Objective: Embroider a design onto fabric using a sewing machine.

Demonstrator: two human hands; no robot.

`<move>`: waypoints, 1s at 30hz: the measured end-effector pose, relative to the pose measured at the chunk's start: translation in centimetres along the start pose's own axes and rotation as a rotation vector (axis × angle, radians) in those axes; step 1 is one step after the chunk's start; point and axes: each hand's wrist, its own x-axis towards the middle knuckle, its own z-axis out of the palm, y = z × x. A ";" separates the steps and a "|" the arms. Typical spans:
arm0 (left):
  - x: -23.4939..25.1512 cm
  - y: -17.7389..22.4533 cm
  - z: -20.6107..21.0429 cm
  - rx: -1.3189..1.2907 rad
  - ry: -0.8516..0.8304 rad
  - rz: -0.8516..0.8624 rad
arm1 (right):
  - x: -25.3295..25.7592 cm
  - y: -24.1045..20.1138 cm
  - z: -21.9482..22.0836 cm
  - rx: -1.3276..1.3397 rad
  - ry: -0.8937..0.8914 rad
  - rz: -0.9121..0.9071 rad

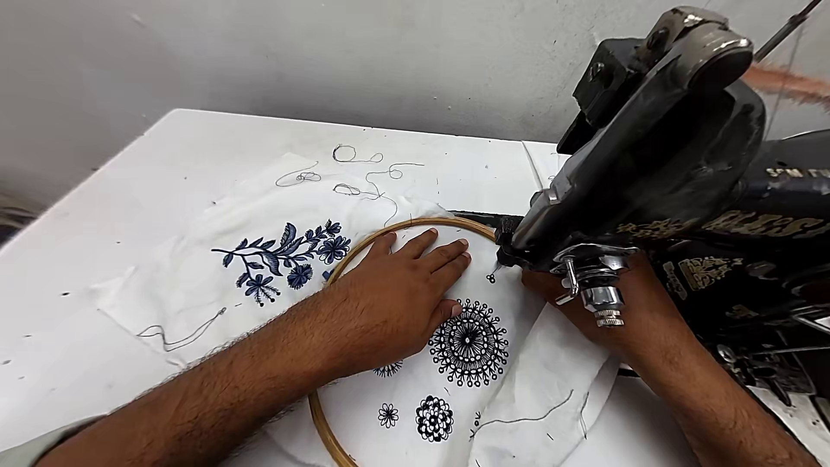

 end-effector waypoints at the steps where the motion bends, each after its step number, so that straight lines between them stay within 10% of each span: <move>1: -0.1 0.0 0.0 -0.006 0.002 0.003 | 0.0 0.1 0.2 0.007 0.010 -0.003; 30: -0.1 -0.3 0.0 -0.001 0.006 -0.004 | 0.2 0.0 0.4 -0.010 -0.027 0.053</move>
